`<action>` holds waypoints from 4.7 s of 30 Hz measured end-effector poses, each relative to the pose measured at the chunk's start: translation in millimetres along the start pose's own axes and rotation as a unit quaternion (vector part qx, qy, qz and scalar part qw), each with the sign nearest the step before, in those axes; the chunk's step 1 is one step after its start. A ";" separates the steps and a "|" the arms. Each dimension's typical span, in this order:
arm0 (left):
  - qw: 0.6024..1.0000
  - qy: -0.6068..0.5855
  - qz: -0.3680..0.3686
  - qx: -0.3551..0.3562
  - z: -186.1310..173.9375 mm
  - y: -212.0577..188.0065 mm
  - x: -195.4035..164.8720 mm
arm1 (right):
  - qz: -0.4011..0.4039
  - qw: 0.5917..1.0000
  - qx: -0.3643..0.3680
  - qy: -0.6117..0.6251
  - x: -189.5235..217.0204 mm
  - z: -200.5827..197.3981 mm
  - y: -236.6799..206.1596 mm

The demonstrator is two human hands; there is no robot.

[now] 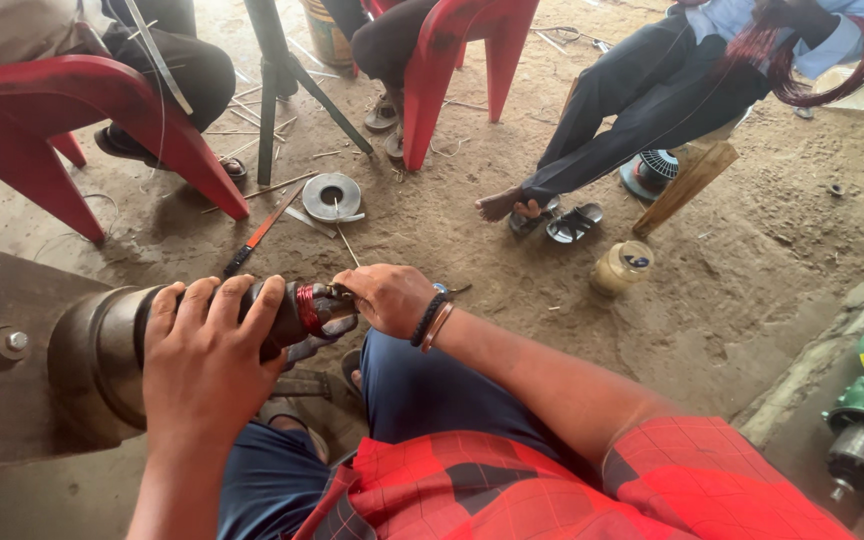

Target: The person winds red wire around a cylindrical metal component clamped in a vise. They hold the component with one hand and wrap the wire with the other, occasionally adjusting the wire's position.

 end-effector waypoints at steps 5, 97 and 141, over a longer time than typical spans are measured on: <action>1.000 0.002 0.001 -0.001 -0.5 -0.5 0.7 | -0.003 1.000 -0.001 -0.001 2.0 -0.5 1.6; 1.000 0.000 0.005 -0.008 -9.2 -16.6 11.7 | 0.006 1.000 -0.001 0.010 13.0 15.5 -5.6; 1.000 -0.007 0.000 -0.010 -10.2 -17.5 12.0 | 0.011 1.000 -0.005 0.019 13.1 17.0 -5.1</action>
Point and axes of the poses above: each hand's wrist, its own y-axis towards the middle knuckle, its own z-axis out of the palm, x = y × z, the point moved 5 cm from there along y, towards the middle knuckle, and after that the axes turned 15 degrees about -x, right-handed, at the moved point
